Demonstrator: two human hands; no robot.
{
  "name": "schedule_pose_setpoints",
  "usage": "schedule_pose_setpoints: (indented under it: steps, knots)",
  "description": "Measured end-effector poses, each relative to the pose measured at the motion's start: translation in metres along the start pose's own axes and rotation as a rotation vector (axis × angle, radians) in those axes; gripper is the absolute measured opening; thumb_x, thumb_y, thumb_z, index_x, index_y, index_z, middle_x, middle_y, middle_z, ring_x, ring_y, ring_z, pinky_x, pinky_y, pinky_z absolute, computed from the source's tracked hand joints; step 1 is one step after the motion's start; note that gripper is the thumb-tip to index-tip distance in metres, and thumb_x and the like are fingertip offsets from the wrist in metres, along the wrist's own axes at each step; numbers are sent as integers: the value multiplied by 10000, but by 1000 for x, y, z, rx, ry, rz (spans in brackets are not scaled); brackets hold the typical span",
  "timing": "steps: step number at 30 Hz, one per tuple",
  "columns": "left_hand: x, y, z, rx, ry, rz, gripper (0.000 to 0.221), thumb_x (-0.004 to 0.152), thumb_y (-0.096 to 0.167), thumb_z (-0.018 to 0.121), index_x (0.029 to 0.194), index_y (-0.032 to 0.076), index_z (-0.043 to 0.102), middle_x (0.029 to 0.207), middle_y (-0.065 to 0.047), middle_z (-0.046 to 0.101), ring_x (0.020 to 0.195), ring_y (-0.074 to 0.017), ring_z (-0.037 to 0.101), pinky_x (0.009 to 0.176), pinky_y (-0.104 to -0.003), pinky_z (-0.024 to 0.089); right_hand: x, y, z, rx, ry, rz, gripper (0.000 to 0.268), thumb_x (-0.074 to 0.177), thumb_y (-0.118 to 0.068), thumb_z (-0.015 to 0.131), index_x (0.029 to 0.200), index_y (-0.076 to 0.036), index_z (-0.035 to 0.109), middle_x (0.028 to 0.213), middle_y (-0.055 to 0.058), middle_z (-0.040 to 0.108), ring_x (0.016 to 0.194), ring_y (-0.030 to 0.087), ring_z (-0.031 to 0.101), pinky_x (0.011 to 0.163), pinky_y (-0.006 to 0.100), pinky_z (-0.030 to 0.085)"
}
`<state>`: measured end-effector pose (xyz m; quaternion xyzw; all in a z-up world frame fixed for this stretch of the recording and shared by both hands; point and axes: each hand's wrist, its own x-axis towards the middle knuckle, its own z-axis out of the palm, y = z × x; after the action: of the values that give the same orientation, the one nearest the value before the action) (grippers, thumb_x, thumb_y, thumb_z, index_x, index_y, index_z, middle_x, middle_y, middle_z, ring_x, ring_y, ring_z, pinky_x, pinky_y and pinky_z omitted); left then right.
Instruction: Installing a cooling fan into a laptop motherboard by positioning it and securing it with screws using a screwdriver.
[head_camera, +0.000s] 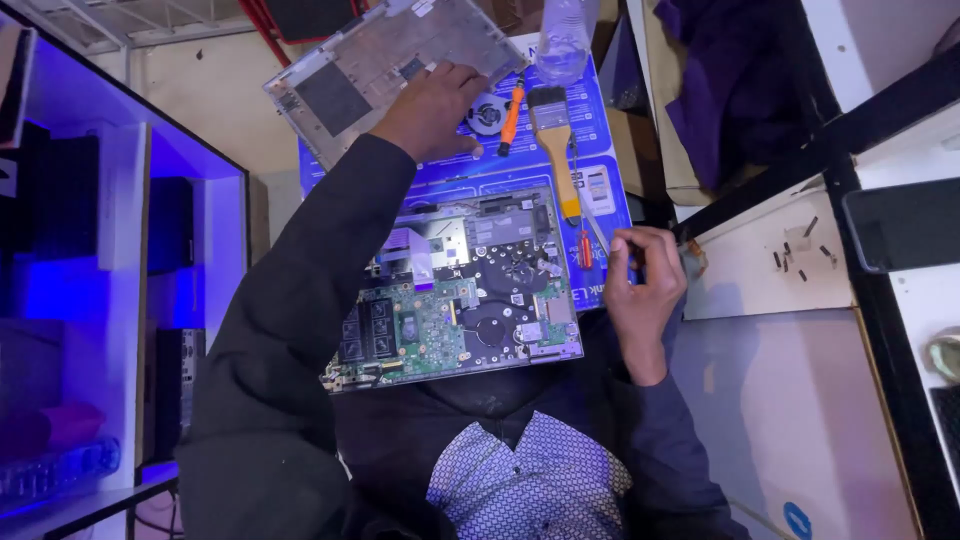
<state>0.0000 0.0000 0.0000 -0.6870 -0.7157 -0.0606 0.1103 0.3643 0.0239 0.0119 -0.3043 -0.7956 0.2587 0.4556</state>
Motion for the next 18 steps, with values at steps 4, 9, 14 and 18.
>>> schedule_pose_setpoints:
  steps: [4,9,14,18]
  knots:
    - [22,-5,18,35,-65,23,844,671,414,897,1404,88,633,1273,-104,652,1155,-300,582,944,-447,453,1,2,-1,-24,-5,-3,57,957,31,681,998,71,679,997,155,672,775,235,589,692,334,486]
    - [16,-2,-11,144,24,92,582,645,395,859,1132,90,766,1091,-104,644,1030,-291,547,914,-410,434,1,2,-2,-17,4,14,64,939,47,688,997,73,681,987,153,673,758,237,584,693,339,483]
    - [-20,-4,-55,189,83,85,602,660,401,872,1155,88,730,1108,-116,623,1020,-311,556,892,-430,454,4,2,-2,4,1,14,53,956,48,680,998,79,674,991,157,665,751,229,564,676,331,468]
    - [-74,40,-128,-179,44,20,607,835,327,814,1300,-47,702,1135,-223,656,982,-399,627,890,-470,501,2,3,-7,63,-61,31,55,987,42,665,1027,79,665,1045,162,653,836,239,587,736,330,496]
